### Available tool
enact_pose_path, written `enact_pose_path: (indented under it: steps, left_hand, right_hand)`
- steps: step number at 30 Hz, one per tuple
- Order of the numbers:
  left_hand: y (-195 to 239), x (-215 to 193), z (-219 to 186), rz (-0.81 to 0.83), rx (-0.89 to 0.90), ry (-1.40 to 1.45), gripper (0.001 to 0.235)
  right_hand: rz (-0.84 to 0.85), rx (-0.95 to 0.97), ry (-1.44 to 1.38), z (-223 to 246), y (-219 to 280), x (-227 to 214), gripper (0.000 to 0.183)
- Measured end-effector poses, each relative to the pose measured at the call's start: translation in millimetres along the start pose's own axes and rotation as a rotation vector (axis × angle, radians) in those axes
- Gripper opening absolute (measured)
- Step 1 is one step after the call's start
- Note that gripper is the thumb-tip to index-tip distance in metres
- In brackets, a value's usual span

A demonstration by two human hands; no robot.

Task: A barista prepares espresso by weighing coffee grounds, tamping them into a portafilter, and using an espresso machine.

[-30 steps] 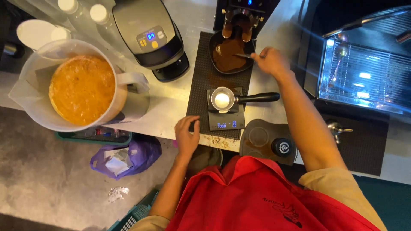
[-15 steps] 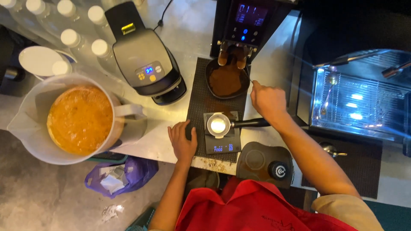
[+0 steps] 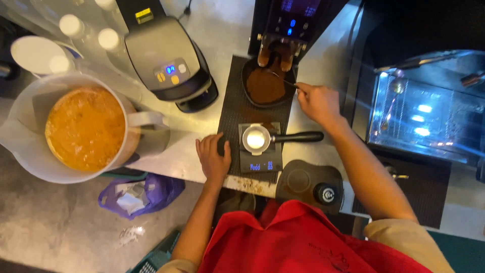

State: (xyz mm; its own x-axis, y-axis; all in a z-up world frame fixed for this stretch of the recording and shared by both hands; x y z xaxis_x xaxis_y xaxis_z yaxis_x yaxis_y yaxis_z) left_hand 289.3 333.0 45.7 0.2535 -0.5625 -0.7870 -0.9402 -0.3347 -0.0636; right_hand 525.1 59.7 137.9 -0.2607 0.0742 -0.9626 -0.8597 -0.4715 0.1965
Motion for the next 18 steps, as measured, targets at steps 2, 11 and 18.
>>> enact_pose_path:
  steps: [2, 11, 18]
  left_hand:
    - [1.8, -2.9, -2.1, 0.006, 0.000, 0.009, 0.031]
    - [-0.5, -4.3, -5.1, 0.003, 0.008, 0.048, 0.032]
    - [-0.6, -3.7, -3.0, -0.026, 0.044, 0.049, 0.034]
  right_hand:
    - [0.012, 0.006, -0.054, 5.9, 14.5, -10.7, 0.029]
    - [0.008, 0.098, -0.202, -10.7, -6.5, 9.7, 0.024]
    - [0.191, 0.224, -0.683, -23.7, -26.9, 48.6, 0.023]
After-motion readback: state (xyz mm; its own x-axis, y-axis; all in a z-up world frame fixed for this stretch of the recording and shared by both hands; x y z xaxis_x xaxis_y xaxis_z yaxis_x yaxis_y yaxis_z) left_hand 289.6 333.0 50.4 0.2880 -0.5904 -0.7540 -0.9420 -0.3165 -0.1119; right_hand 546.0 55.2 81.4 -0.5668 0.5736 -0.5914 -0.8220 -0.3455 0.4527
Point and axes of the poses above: each hand's wrist, its own y-axis away from the middle knuckle, its own x-axis out of the palm, z = x × y, the point moved 5 cm from there along -y, towards the middle knuckle, and after that the axes turned 15 degrees about z, right-handed, at the moved point
